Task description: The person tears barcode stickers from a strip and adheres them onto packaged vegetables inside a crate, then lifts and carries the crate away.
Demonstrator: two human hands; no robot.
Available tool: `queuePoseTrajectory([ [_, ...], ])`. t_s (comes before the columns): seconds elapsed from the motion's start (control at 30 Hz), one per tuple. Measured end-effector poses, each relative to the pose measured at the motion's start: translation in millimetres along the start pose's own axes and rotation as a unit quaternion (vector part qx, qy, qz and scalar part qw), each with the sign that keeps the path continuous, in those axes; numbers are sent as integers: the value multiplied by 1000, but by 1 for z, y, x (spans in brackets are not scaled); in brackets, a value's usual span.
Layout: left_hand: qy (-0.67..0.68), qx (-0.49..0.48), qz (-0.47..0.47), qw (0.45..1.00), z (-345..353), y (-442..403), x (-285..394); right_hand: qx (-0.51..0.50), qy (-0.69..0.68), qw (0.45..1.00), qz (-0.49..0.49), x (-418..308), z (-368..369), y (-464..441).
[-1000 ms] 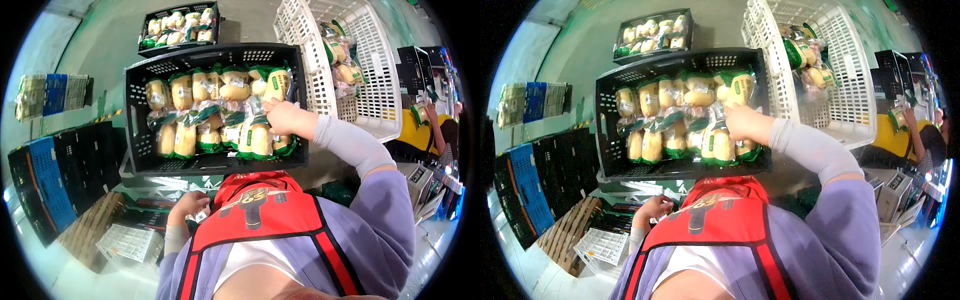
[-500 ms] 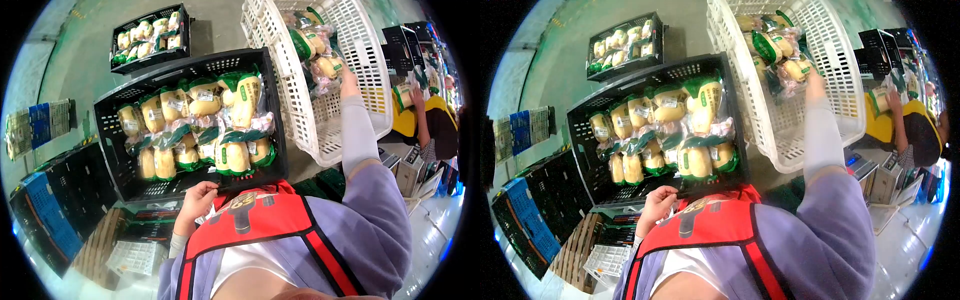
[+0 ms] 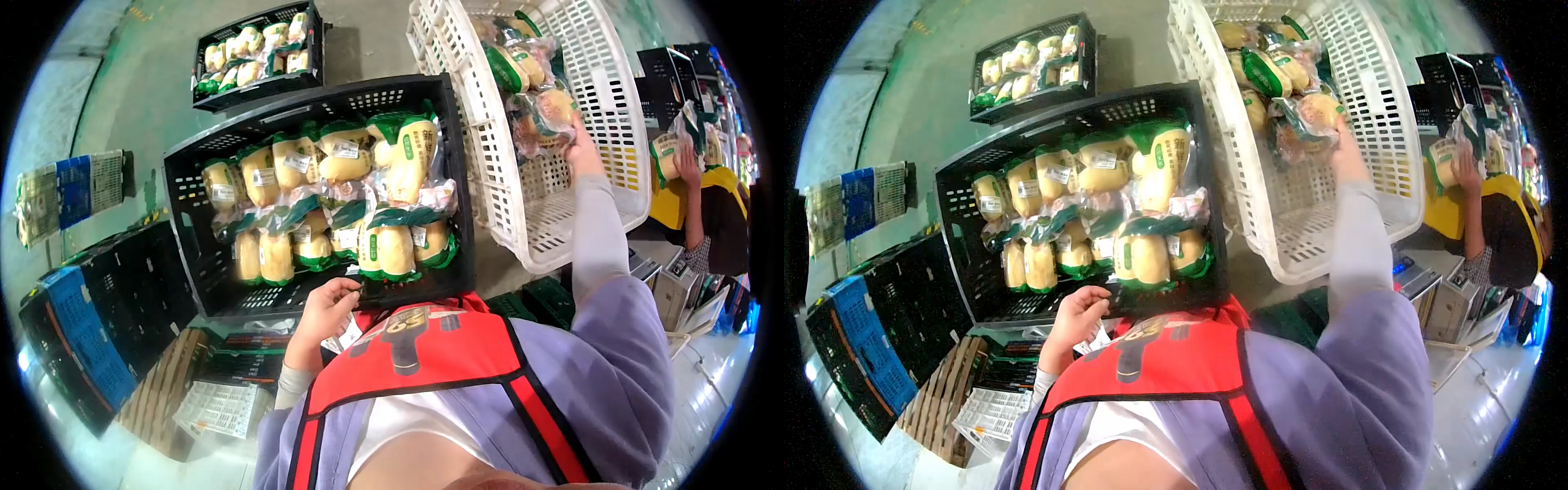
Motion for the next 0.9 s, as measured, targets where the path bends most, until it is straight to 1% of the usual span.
queuePoseTrajectory([
  [0.03,-1,-5,21,1000,-1,3,0,-2,2,1000,-19,-10,10,33],
  [0.1,-9,-1,12,1000,-5,10,11,-23,33,998,-46,-28,26,90],
  [0.17,3,5,2,1000,-14,19,10,-137,52,983,-112,-56,30,99],
  [0.23,9,8,31,999,-27,25,5,-212,65,968,-122,-64,54,161],
  [0.27,13,15,22,1000,-34,29,2,-256,65,956,-129,-69,67,193],
  [0.3,-31,25,39,998,-43,30,-6,-312,55,937,-144,-72,82,218],
  [0.37,-70,47,44,995,-56,37,-3,-411,82,902,-103,-53,119,263],
  [0.4,-96,64,63,991,-65,37,-9,-473,145,864,-94,-33,147,276],
  [0.43,-91,81,72,990,-71,40,-12,-532,206,816,-92,-12,172,291],
  [0.47,-127,105,72,984,-77,45,-4,-495,345,791,-105,21,203,299],
  [0.5,-164,130,71,975,-81,50,8,-486,364,792,-61,62,233,309],
  [0.53,-218,178,136,950,-87,56,24,-482,500,715,-71,101,259,326],
  [0.57,-263,216,171,925,-92,61,31,-484,622,610,-89,140,282,344],
  [0.6,-308,246,190,899,-96,64,36,-509,693,490,-142,184,300,351],
  [0.63,-352,276,209,870,-98,67,42,-545,723,411,-111,239,307,336],
  [0.67,-348,282,206,870,-99,65,44,-568,736,353,-107,279,308,339],
  [0.73,-343,292,171,876,-101,61,52,-599,763,222,-102,342,305,342],
  [0.77,-319,254,140,902,-99,53,52,-604,776,151,-101,361,303,350],
  [0.8,-331,232,142,904,-98,42,50,-573,796,194,-22,364,305,346],
  [0.83,-342,210,143,905,-95,31,46,-544,806,232,14,379,310,324],
  [0.87,-335,180,126,916,-92,18,37,-512,835,193,56,387,308,315],
  [0.9,-335,173,132,917,-90,9,32,-478,859,156,98,393,303,307],
])
Point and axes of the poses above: each hand's wrist, its own y-axis away from the middle knuckle, its own z-axis out of the palm, x = y × z, the point moved 9 cm from there along -y, towards the middle knuckle, and after that the axes turned 7 degrees about z, right-handed, at the moved point
